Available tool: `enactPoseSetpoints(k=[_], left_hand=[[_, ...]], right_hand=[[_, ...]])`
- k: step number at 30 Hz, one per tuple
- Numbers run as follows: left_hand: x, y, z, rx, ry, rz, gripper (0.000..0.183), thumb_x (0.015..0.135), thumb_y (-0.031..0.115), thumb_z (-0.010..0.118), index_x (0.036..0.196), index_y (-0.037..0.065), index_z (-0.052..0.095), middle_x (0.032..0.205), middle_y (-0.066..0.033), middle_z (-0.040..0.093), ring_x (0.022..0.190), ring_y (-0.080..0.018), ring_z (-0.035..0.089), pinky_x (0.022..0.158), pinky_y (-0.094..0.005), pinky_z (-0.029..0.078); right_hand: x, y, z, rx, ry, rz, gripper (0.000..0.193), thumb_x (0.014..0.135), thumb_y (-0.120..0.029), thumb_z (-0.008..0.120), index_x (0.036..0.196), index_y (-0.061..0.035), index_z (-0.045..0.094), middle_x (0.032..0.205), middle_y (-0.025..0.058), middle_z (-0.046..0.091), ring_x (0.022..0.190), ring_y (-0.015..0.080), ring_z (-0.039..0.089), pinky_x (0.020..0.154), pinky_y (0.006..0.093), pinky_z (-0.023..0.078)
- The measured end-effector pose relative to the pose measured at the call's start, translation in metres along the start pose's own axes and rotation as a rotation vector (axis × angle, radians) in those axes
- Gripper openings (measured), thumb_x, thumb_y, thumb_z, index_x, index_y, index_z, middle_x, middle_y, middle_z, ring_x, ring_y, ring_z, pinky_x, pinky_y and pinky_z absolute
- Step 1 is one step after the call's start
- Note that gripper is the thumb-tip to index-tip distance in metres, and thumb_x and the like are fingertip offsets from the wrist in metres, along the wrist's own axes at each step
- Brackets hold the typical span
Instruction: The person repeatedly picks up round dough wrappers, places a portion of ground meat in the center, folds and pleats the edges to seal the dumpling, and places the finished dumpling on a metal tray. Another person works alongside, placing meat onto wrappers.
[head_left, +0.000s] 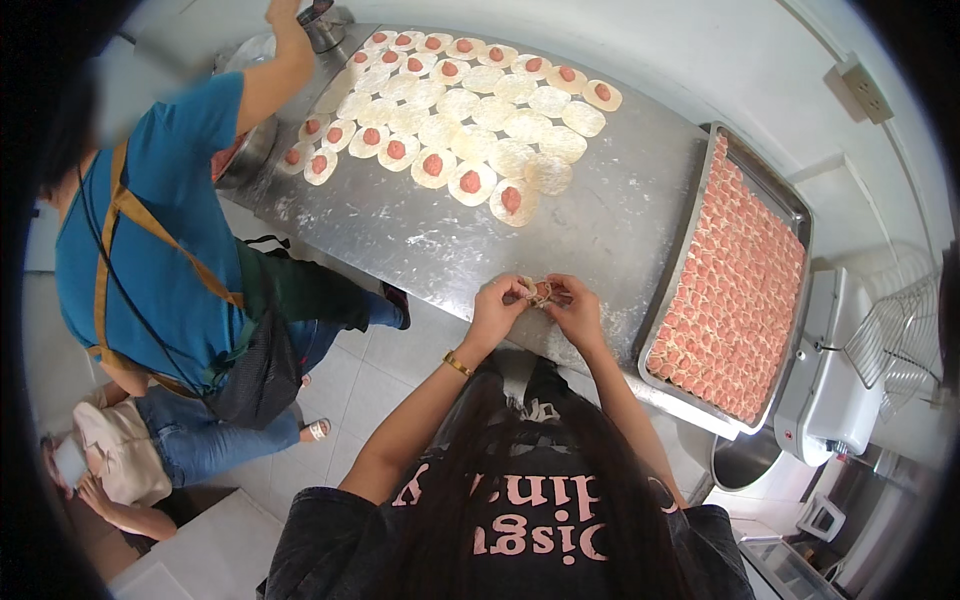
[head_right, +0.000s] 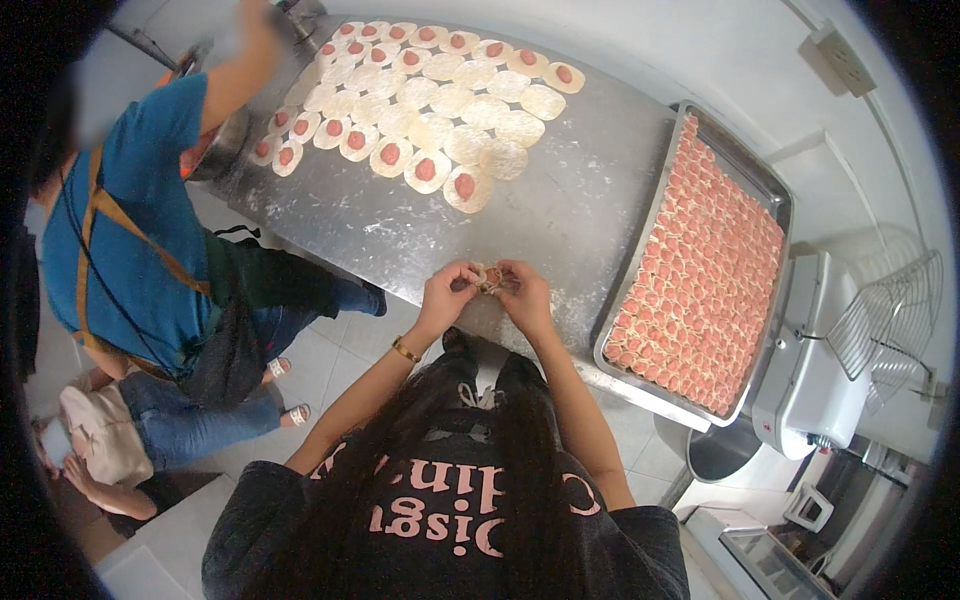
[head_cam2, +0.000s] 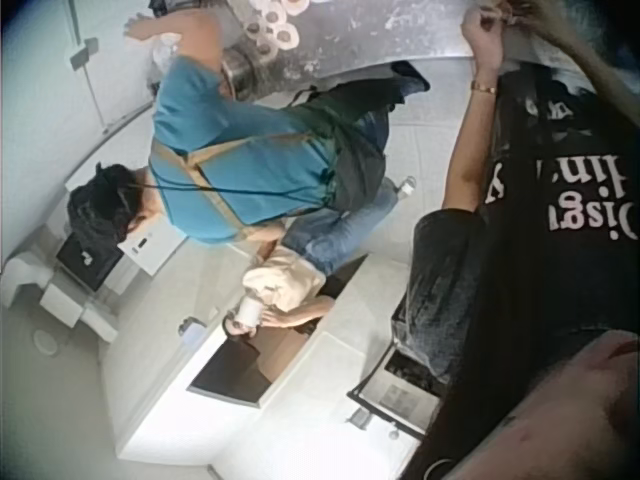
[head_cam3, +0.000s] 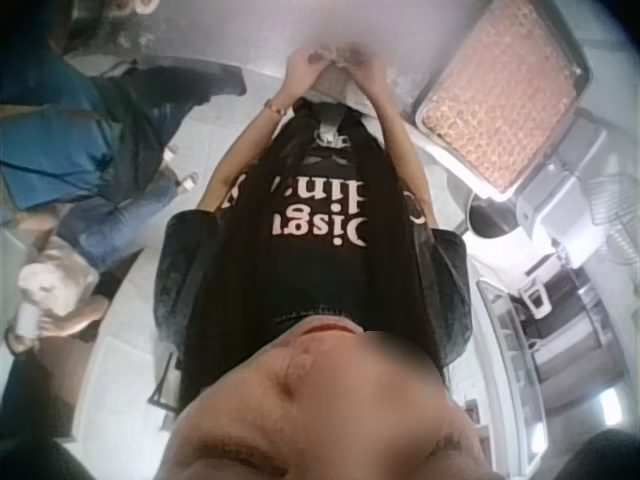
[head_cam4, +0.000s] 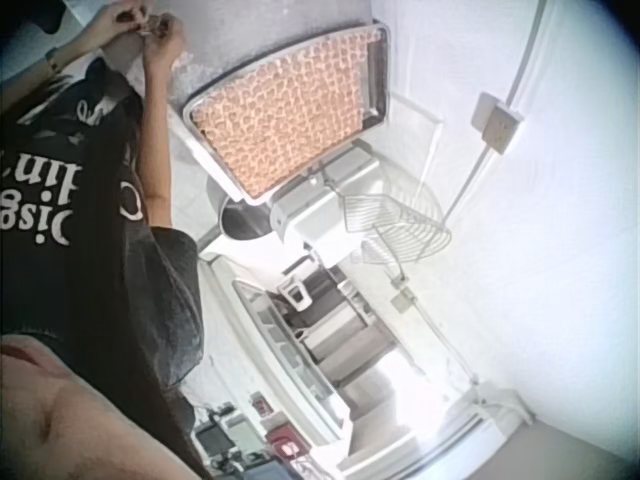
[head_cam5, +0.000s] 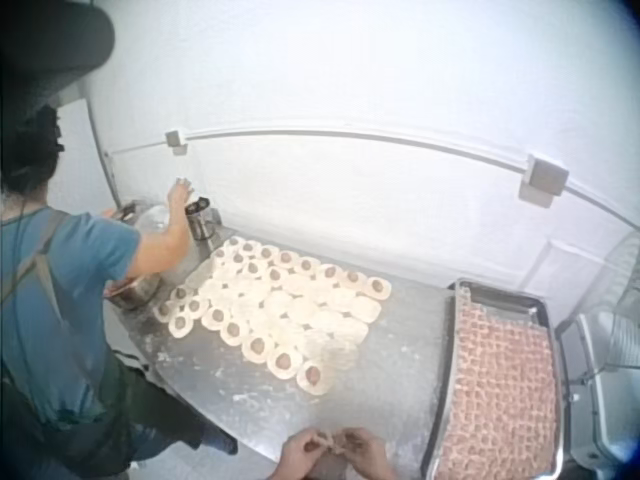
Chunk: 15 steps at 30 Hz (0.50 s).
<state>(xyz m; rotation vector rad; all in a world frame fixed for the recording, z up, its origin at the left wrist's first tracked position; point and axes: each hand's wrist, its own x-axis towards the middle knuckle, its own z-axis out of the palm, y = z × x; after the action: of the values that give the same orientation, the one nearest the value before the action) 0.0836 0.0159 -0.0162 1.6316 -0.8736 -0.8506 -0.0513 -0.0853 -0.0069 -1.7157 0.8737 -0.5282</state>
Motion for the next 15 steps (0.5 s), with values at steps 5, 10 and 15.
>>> enactPoseSetpoints(k=[5,10,15], left_hand=[[-0.003,0.003,0.003,-0.035,0.004,-0.084,0.02,0.078,0.0,0.068,0.088,0.0,0.051,0.094,-0.0102,0.065,0.083,-0.0133,0.064,0.072,-0.0267,0.053],[-0.005,0.007,0.003,0.059,0.045,0.015,0.028,0.079,0.02,0.073,0.09,0.001,0.055,0.072,-0.0104,0.063,0.065,-0.0152,0.062,0.061,-0.0305,0.051],[-0.006,0.003,-0.001,0.231,0.0,0.134,0.026,0.074,0.014,0.071,0.095,0.003,0.06,0.074,-0.0143,0.064,0.068,-0.028,0.064,0.065,-0.0358,0.05]], right_hand=[[0.01,0.007,-0.005,-0.086,-0.102,-0.025,0.029,0.075,0.001,0.066,0.104,0.0013,0.062,0.095,0.0136,0.068,0.088,0.0228,0.067,0.08,0.0325,0.052],[0.017,0.008,-0.006,-0.085,-0.174,0.018,0.025,0.078,0.001,0.063,0.103,0.0,0.064,0.096,0.0104,0.068,0.09,0.0192,0.065,0.079,0.0302,0.052],[0.009,0.007,-0.013,-0.237,-0.125,-0.216,0.037,0.071,-0.001,0.068,0.108,-0.0001,0.061,0.093,0.0127,0.064,0.088,0.0247,0.064,0.079,0.0331,0.051]])
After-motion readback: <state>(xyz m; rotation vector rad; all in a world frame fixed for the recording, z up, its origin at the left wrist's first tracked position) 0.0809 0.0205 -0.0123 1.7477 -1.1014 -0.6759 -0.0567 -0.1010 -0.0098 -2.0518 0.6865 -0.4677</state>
